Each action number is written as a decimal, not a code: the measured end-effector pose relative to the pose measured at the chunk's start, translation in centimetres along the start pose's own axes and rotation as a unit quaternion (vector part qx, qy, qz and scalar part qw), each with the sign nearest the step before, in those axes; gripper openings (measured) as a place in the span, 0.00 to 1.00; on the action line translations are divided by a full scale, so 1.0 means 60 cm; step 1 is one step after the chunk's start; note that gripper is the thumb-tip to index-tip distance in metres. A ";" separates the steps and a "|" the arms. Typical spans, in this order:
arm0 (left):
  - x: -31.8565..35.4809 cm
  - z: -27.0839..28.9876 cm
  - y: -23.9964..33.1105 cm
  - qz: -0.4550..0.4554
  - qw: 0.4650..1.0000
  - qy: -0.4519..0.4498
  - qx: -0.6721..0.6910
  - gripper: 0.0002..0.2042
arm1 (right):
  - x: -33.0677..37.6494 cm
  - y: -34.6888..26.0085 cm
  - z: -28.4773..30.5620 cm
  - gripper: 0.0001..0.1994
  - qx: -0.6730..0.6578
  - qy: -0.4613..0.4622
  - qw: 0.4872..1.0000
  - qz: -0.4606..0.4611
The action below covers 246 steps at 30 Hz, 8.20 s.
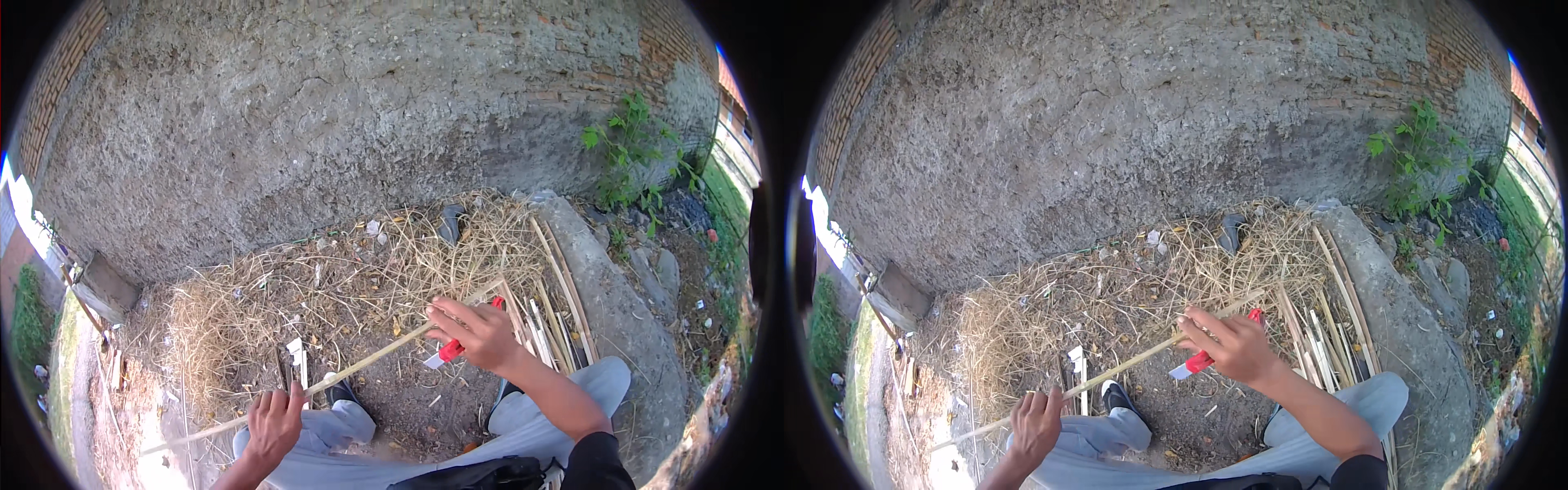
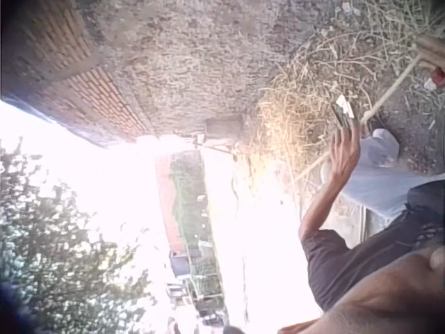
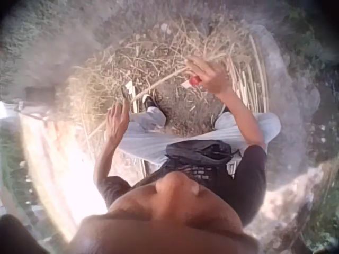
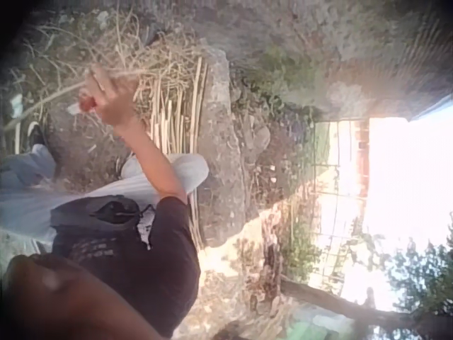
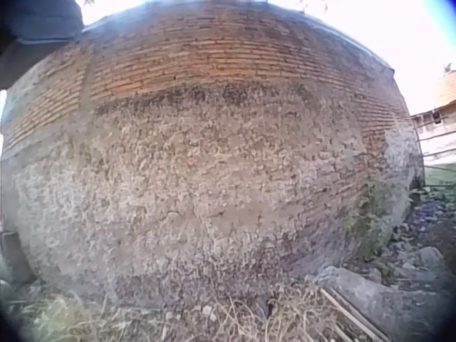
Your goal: The person holds a wooden stick and shaves down its length using a utility knife.
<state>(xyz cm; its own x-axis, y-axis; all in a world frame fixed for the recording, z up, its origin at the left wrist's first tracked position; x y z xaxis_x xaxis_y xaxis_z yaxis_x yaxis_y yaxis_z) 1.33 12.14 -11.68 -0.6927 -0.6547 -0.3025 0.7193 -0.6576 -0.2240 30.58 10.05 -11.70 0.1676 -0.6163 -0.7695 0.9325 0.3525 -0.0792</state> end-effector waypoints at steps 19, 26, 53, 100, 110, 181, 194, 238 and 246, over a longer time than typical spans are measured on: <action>-0.096 0.035 0.140 -0.052 0.968 0.230 -0.085 0.08 | 0.094 0.075 0.102 0.13 0.070 0.070 0.995 -0.020; -0.107 0.026 0.139 -0.007 0.974 0.220 -0.046 0.07 | 0.089 0.082 0.108 0.10 0.056 0.071 0.994 -0.053; -0.096 0.387 0.300 -0.391 0.777 0.215 0.443 0.13 | 0.210 0.202 -0.096 0.17 -0.506 0.018 0.692 -0.514; -0.063 -0.265 0.226 0.246 0.435 -0.330 0.801 0.12 | 0.194 0.047 -0.202 0.14 -0.512 -0.120 0.721 -0.451; -0.086 -0.278 0.213 0.118 0.682 -0.238 0.681 0.15 | 0.190 0.038 -0.236 0.19 -0.567 -0.125 0.692 -0.429; 0.045 -0.269 0.281 0.246 0.423 -0.376 0.787 0.13 | 0.214 0.212 -0.091 0.11 -0.121 -0.136 0.921 -0.345; 0.009 -0.336 0.225 0.321 0.409 -0.284 0.805 0.14 | 0.190 -0.023 -0.129 0.08 -0.277 -0.163 0.926 -0.200; -0.007 -0.275 0.244 0.292 0.460 -0.277 0.791 0.14 | 0.168 -0.020 -0.098 0.08 -0.155 -0.081 0.978 -0.110; 0.071 -0.281 0.292 0.217 0.500 -0.376 0.749 0.16 | 0.233 0.269 -0.022 0.12 -0.052 -0.067 0.906 -0.415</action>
<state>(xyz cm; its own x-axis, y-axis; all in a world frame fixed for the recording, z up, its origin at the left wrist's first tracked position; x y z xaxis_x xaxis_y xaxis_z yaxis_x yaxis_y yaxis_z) 11.84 4.14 -32.53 -0.7174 -0.4412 0.5392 0.3542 0.4355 0.8276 47.57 8.05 -24.59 -0.5340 -0.7765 -0.3345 0.7211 -0.2117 -0.6597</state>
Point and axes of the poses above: each hand's wrist, its own x-axis away from the middle knuckle, its own z-axis out of the back of the hand, y = z × x, the point moved 9 cm from there along -x, towards the middle knuckle, and after that the axes turned 4 degrees about -y, right-handed, at the moved point
